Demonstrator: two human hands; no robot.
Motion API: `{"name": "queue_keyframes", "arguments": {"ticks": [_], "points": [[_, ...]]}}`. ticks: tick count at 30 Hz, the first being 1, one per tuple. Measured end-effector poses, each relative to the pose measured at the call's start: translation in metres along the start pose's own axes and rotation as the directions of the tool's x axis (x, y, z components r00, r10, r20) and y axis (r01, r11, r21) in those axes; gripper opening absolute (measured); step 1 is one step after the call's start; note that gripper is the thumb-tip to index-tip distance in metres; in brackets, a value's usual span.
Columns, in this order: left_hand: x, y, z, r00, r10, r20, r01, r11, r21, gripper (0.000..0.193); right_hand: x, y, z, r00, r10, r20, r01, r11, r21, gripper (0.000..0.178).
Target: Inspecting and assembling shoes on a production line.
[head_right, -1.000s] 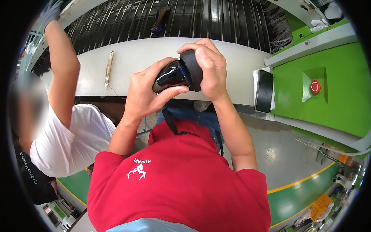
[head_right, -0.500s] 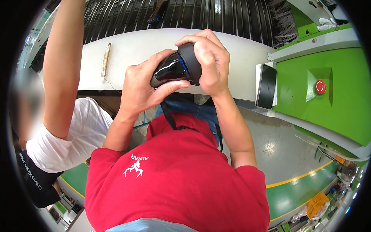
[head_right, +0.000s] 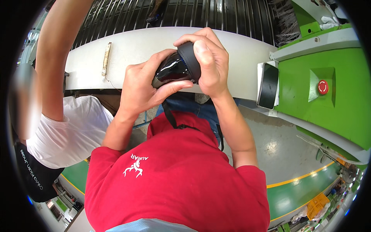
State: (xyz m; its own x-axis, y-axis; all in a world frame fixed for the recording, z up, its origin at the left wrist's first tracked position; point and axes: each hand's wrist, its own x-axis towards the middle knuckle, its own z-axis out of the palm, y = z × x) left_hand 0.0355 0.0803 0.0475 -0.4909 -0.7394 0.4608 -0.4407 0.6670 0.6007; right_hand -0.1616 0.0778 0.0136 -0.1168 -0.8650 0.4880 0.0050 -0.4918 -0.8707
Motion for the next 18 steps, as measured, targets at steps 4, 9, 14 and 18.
{"name": "queue_keyframes", "arguments": {"ticks": [4, 9, 14, 18], "points": [[0.003, 0.006, -0.001, 0.999, 0.019, 0.04, -0.022, 0.996, 0.091, 0.073, 0.001, -0.004, -0.004, 0.998, -0.031, 0.051, 0.035, 0.997, -0.075, 0.051], [0.001, 0.011, 0.001, 0.997, 0.046, 0.056, -0.052, 0.992, 0.113, 0.074, -0.004, -0.008, -0.01, 0.994, -0.075, 0.079, 0.087, 0.984, -0.154, 0.051], [-0.006, 0.015, 0.0, 0.994, 0.04, 0.1, -0.053, 0.99, 0.127, 0.075, -0.01, -0.009, -0.011, 0.979, -0.167, 0.116, 0.189, 0.957, -0.219, 0.047], [-0.009, 0.019, -0.003, 0.994, 0.04, 0.097, -0.05, 0.993, 0.107, 0.075, -0.014, -0.012, -0.016, 0.967, -0.192, 0.168, 0.23, 0.941, -0.247, 0.046]]}}
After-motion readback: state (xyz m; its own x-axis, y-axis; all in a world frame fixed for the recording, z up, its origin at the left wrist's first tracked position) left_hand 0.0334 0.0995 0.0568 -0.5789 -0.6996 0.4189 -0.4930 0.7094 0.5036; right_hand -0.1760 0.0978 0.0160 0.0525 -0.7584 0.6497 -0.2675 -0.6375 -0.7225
